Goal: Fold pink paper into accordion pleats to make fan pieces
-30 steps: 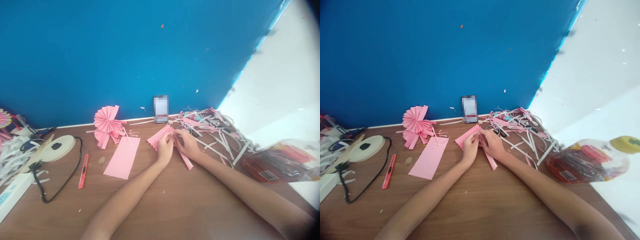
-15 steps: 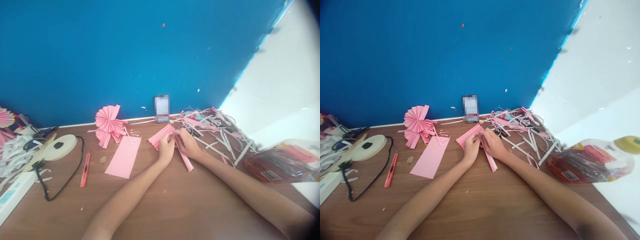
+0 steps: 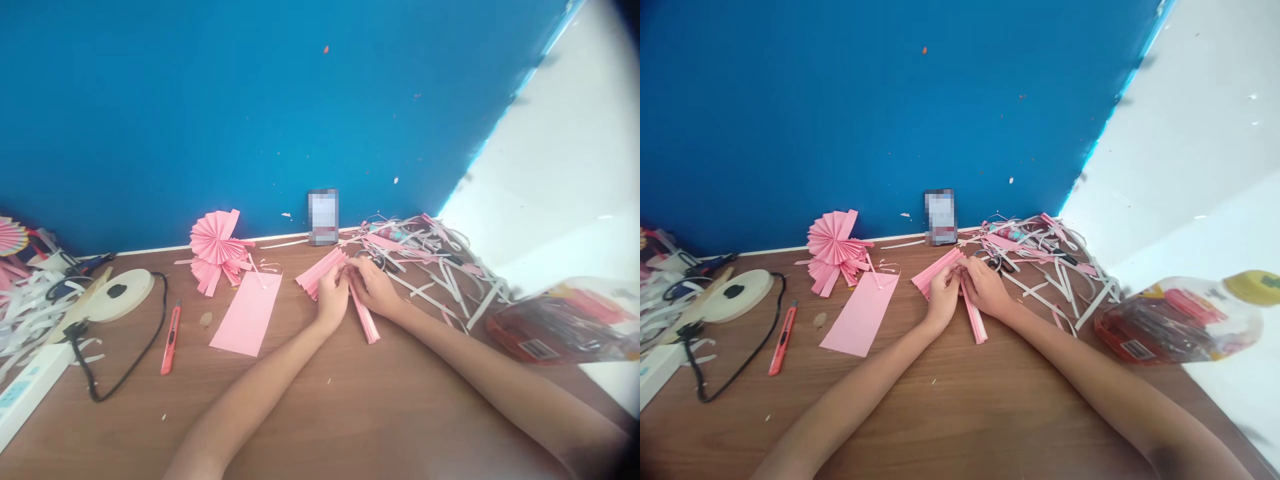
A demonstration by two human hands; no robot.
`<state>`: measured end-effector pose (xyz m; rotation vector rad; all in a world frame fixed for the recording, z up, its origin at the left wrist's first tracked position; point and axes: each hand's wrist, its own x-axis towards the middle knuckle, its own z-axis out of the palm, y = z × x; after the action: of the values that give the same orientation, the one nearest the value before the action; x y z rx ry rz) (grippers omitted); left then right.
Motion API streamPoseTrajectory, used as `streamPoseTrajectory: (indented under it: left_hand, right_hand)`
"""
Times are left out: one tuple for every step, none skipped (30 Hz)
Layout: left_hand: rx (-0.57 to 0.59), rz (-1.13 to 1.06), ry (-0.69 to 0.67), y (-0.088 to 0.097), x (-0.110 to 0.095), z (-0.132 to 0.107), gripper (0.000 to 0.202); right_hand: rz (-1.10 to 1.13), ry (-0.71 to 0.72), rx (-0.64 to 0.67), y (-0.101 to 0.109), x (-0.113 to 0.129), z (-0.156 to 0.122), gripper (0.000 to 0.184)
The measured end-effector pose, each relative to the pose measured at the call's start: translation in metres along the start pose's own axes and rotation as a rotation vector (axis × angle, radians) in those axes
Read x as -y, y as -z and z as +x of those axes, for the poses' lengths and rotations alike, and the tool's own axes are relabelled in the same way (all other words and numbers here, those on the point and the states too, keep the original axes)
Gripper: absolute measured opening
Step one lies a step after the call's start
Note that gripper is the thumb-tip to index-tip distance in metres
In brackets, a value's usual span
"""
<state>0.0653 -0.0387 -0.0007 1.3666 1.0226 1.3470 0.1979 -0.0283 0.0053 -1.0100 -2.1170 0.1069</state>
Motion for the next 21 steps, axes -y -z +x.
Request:
streamPoseTrajectory:
  left_hand:
    - [-0.002, 0.012, -0.014, 0.0, -0.0003, -0.0001, 0.026]
    - [-0.005, 0.024, -0.025, -0.0002, -0.0005, -0.0002, 0.026]
    - [-0.009, 0.034, -0.033, -0.0004, -0.0007, -0.0001, 0.025]
    - [-0.013, 0.04, -0.038, -0.0007, -0.0009, 0.0, 0.025]
    - [-0.017, 0.043, -0.042, -0.001, -0.0011, 0.0002, 0.025]
    - [-0.02, 0.041, -0.046, -0.0013, -0.0012, 0.0003, 0.025]
    - [-0.021, 0.035, -0.048, -0.0014, -0.0013, 0.0005, 0.025]
    - [-0.022, 0.026, -0.048, -0.0015, -0.0014, 0.0007, 0.026]
    - [-0.022, 0.016, -0.045, -0.0015, -0.0014, 0.0008, 0.027]
    - [-0.024, 0.008, -0.039, -0.0014, -0.0015, 0.0008, 0.028]
    - [-0.026, 0.003, -0.033, -0.0012, -0.0016, 0.0008, 0.029]
    - [-0.029, 0.001, -0.028, -0.0011, -0.0017, 0.0008, 0.029]
    - [-0.031, 0.003, -0.027, -0.001, -0.0019, 0.0007, 0.029]
    - [-0.031, 0.006, -0.029, -0.0009, -0.0022, 0.0005, 0.029]
    - [-0.03, 0.007, -0.031, -0.001, -0.0025, 0.0004, 0.029]
    - [-0.032, 0.006, -0.032, -0.0011, -0.0028, 0.0002, 0.028]
    - [-0.035, 0.003, -0.032, -0.0013, -0.0032, 0.0, 0.028]
    - [-0.039, 0.001, -0.031, -0.0016, -0.0035, -0.0002, 0.028]
    - [-0.043, -0.002, -0.027, -0.0018, -0.0038, -0.0004, 0.027]
    - [-0.047, -0.003, -0.023, -0.0019, -0.0042, -0.0005, 0.027]
    - [-0.051, -0.002, -0.022, -0.002, -0.0045, -0.0006, 0.027]
  right_hand:
    - [-0.003, 0.002, 0.003, 0.0001, 0.0, -0.0001, 0.033]
    - [-0.007, 0.002, 0.007, 0.0002, 0.0001, -0.0002, 0.033]
    - [-0.011, 0.0, 0.012, 0.0004, 0.0003, -0.0002, 0.033]
    - [-0.013, -0.005, 0.019, 0.0005, 0.0005, -0.0003, 0.033]
    - [-0.015, -0.01, 0.024, 0.0007, 0.0008, -0.0002, 0.032]
    - [-0.015, -0.015, 0.029, 0.0008, 0.0012, -0.0001, 0.032]
    - [-0.013, -0.021, 0.032, 0.0009, 0.0015, 0.0, 0.031]
    - [-0.011, -0.025, 0.032, 0.001, 0.0017, 0.0002, 0.031]
    - [-0.006, -0.028, 0.03, 0.001, 0.0018, 0.0004, 0.031]
    - [0.002, -0.029, 0.028, 0.0009, 0.0018, 0.0005, 0.032]
    - [0.012, -0.028, 0.024, 0.0008, 0.0016, 0.0006, 0.032]
    - [0.024, -0.024, 0.021, 0.0006, 0.0012, 0.0005, 0.033]
    - [0.037, -0.021, 0.016, 0.0003, 0.0007, 0.0004, 0.035]
    - [0.049, -0.02, 0.008, 0.0, 0.0, 0.0001, 0.036]
    - [0.061, -0.021, -0.003, -0.0004, -0.0007, -0.0002, 0.037]
    - [0.072, -0.024, -0.015, -0.0008, -0.0014, -0.0006, 0.037]
    - [0.082, -0.029, -0.028, -0.0011, -0.002, -0.0009, 0.038]
    - [0.09, -0.034, -0.038, -0.0015, -0.0025, -0.0011, 0.038]
    - [0.096, -0.038, -0.043, -0.0017, -0.0028, -0.0013, 0.039]
    - [0.101, -0.039, -0.041, -0.0019, -0.003, -0.0013, 0.039]
    - [0.104, -0.039, -0.035, -0.002, -0.0031, -0.0012, 0.04]
